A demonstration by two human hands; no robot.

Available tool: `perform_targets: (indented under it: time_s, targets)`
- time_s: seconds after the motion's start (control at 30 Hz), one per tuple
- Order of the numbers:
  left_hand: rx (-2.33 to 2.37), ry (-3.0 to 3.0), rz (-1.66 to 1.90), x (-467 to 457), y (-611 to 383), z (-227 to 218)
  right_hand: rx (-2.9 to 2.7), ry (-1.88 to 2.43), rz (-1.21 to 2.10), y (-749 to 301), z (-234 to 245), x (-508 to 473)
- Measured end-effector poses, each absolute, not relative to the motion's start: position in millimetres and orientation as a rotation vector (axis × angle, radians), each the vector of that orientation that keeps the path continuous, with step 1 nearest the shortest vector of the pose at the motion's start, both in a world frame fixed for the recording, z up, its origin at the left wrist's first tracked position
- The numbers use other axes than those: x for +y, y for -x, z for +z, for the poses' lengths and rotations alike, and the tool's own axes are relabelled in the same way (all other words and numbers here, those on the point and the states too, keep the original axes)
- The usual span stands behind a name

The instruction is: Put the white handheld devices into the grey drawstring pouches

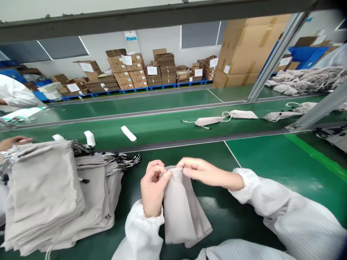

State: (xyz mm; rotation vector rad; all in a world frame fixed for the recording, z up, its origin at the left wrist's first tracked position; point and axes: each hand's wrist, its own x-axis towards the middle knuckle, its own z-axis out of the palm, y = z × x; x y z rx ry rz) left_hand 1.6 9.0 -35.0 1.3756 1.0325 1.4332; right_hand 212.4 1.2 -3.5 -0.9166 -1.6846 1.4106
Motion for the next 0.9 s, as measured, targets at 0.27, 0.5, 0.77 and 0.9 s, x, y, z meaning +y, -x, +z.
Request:
perform_targets:
  time_s: [0.27, 0.5, 0.77, 0.9]
  targets:
    - [1.056, -1.507, 1.355, 10, 1, -44, -1.054, 0.724, 1.093, -243, 69, 18]
    - [1.376, -2.248, 0.951, 14, 4, -59, -1.666, 0.828, 0.469, -186, 40, 147]
    - [1.376, -2.459, 0.8, 14, 4, -53, -2.379, 1.394, 0.494, -74, -35, 253]
    - [1.31, -2.524, 0.784, 18, 5, -51, -2.36, 1.518, 0.472, -45, -53, 274]
